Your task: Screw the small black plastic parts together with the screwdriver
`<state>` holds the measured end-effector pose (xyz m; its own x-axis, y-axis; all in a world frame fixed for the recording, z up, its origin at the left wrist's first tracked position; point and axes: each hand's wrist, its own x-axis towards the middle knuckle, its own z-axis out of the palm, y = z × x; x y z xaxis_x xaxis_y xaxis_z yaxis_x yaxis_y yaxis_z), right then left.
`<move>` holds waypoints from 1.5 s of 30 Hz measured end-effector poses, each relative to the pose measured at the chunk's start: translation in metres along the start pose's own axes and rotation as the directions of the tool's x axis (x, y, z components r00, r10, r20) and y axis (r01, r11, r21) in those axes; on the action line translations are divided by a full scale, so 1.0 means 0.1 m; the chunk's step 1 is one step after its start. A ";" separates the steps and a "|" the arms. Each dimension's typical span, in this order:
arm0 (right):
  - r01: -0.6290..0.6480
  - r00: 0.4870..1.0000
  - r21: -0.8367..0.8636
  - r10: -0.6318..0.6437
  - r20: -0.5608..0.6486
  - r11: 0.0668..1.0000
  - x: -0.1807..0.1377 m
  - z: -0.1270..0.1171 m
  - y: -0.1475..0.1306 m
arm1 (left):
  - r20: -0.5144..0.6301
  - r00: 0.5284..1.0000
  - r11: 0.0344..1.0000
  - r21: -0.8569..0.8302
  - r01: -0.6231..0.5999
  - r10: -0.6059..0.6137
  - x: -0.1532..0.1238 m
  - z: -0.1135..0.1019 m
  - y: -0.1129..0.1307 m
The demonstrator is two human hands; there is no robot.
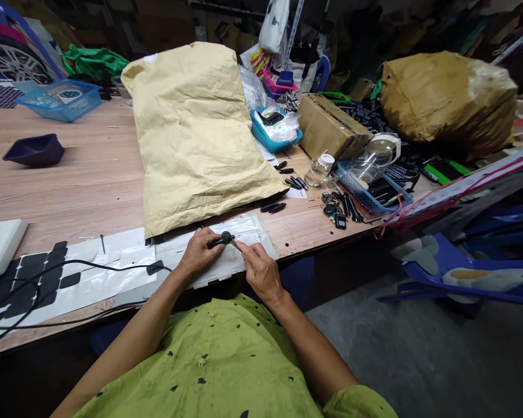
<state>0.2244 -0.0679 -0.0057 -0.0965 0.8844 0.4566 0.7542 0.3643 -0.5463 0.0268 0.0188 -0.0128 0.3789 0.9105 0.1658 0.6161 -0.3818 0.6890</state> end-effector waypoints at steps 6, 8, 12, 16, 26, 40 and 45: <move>0.037 0.996 -0.166 -0.024 0.082 0.986 -0.03 0.04 0.02 | 0.052 0.998 1.000 0.000 -0.030 0.030 0.00 -0.05 -0.02; 0.006 0.999 -0.162 0.003 0.054 0.987 -0.02 0.03 0.04 | 0.058 0.998 1.000 0.001 -0.028 0.028 0.00 -0.06 -0.03; -0.042 0.999 -0.110 0.038 -0.032 0.993 0.00 0.00 0.07 | 0.060 0.998 1.000 0.007 -0.013 0.013 0.00 -0.05 -0.03; -0.032 0.999 -0.148 0.037 0.033 0.989 -0.01 -0.01 0.10 | 0.049 0.999 1.000 0.022 -0.002 0.001 0.00 -0.03 -0.02; -0.179 0.980 -0.379 0.131 -0.150 0.908 0.13 -0.08 0.35 | 0.001 1.000 0.999 0.044 -0.012 0.012 -0.04 0.01 -0.03; -0.230 0.972 -0.502 0.174 -0.157 0.834 0.17 0.02 0.60 | 0.201 0.973 0.978 -0.195 -0.070 0.110 -0.32 -0.13 0.36; -0.242 0.969 -0.501 0.186 -0.161 0.831 0.18 0.01 0.58 | 0.600 0.787 0.895 -0.418 0.152 0.146 -0.71 0.17 0.64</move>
<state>0.2661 -0.0305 -0.0300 0.1508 0.8781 0.4541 0.9755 -0.0578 -0.2122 0.0514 -0.0735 0.0076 0.8023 0.5653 -0.1918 0.3205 -0.1369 0.9373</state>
